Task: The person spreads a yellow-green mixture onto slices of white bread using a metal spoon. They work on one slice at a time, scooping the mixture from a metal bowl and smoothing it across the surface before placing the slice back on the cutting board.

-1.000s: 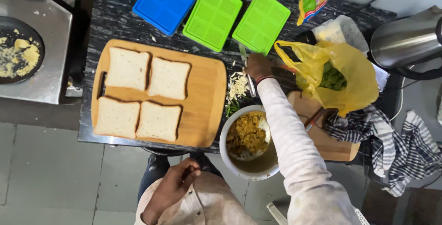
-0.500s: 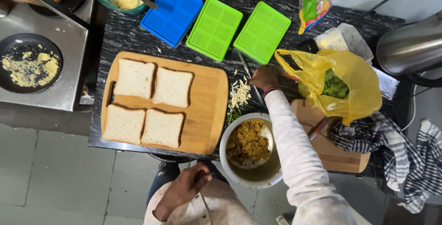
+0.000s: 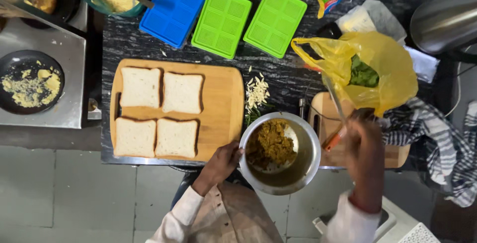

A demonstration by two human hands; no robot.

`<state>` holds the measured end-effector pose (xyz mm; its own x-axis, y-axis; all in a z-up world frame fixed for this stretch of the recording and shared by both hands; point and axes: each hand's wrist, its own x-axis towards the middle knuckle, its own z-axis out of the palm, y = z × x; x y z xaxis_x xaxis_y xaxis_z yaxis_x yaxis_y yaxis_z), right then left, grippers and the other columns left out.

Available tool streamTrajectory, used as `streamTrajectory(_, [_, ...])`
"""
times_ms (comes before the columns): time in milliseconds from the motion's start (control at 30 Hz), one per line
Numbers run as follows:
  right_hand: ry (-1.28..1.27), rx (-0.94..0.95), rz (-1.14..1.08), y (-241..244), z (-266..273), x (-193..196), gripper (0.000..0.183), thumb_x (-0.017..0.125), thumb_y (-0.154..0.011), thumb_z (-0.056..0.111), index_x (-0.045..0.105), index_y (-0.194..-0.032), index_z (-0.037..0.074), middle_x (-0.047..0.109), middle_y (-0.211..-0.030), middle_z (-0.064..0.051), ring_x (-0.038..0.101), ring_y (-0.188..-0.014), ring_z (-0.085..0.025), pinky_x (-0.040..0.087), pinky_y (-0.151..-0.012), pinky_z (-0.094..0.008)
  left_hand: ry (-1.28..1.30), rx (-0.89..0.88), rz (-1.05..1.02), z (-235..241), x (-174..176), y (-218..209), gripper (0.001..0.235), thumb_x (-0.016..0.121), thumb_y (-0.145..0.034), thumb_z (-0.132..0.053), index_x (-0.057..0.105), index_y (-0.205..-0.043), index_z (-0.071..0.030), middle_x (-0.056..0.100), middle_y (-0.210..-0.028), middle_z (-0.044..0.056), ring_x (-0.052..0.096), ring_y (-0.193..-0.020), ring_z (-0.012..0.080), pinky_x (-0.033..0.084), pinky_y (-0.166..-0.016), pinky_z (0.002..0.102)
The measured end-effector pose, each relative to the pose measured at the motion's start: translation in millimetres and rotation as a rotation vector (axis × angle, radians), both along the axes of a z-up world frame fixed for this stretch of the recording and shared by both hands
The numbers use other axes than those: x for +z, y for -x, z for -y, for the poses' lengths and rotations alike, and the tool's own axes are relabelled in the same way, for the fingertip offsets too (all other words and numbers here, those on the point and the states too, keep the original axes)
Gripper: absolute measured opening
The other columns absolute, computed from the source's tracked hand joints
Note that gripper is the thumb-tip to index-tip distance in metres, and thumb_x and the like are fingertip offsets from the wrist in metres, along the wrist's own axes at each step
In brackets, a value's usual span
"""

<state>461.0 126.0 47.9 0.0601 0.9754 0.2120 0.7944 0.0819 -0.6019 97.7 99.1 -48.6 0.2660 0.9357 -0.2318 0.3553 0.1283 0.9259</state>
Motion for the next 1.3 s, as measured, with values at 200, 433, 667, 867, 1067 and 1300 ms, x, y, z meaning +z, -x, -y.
streamTrajectory(200, [0.707,-0.26,-0.368,68,98,-35,0.025,0.068,-0.091,0.006,0.071,-0.116,0.004,0.067,-0.094,-0.013,0.073,-0.071,-0.024,0.059,-0.065,-0.037,0.274,-0.161,-0.087,7,-9,6,0.025,0.065,-0.1,-0.026,0.069,-0.103,-0.001,0.064,-0.071,0.016,0.061,-0.062,0.0261,0.05,-0.064,0.039])
streamTrajectory(433, [0.401,-0.169,0.012,145,97,-68,0.038,0.067,-0.076,-0.008,0.07,-0.113,0.002,0.065,-0.101,-0.022,0.067,-0.091,-0.041,0.054,-0.078,-0.047,0.245,-0.104,0.157,13,-6,16,0.031,0.063,-0.101,-0.016,0.057,-0.13,-0.005,0.068,-0.078,0.008,0.066,-0.07,0.0154,0.055,-0.068,0.033])
streamTrajectory(667, [0.412,-0.251,0.124,174,95,-79,0.048,0.057,-0.08,-0.012,0.07,-0.122,0.006,0.066,-0.116,-0.018,0.065,-0.105,-0.041,0.054,-0.089,-0.048,0.156,-0.147,0.269,15,-20,9,0.057,0.065,-0.097,-0.008,0.045,-0.15,-0.008,0.074,-0.087,0.009,0.074,-0.075,0.0157,0.058,-0.07,0.032])
streamTrajectory(867, [0.402,-0.186,0.282,170,106,-96,0.04,0.062,-0.076,-0.004,0.07,-0.114,0.005,0.063,-0.121,-0.019,0.066,-0.104,-0.041,0.054,-0.086,-0.048,0.484,-0.09,0.454,17,-34,10,0.058,0.058,-0.102,-0.013,0.033,-0.155,-0.012,0.068,-0.087,0.013,0.075,-0.073,0.0202,0.063,-0.069,0.035])
streamTrajectory(1067, [0.489,-0.153,0.403,175,100,-110,0.031,0.062,-0.083,-0.001,0.071,-0.112,0.007,0.064,-0.121,-0.018,0.069,-0.098,-0.04,0.054,-0.085,-0.05,0.714,-0.021,0.688,21,-50,-5,0.053,0.051,-0.106,-0.013,0.036,-0.156,-0.011,0.062,-0.092,0.008,0.075,-0.079,0.0209,0.067,-0.077,0.039])
streamTrajectory(1300, [0.505,-0.137,0.186,177,98,-107,0.022,0.065,-0.078,-0.003,0.073,-0.097,0.002,0.067,-0.109,-0.019,0.067,-0.097,-0.042,0.053,-0.084,-0.05,0.731,-0.009,0.687,28,-57,-9,0.058,0.053,-0.104,-0.014,0.033,-0.159,-0.017,0.056,-0.092,0.007,0.072,-0.08,0.0197,0.068,-0.081,0.04])
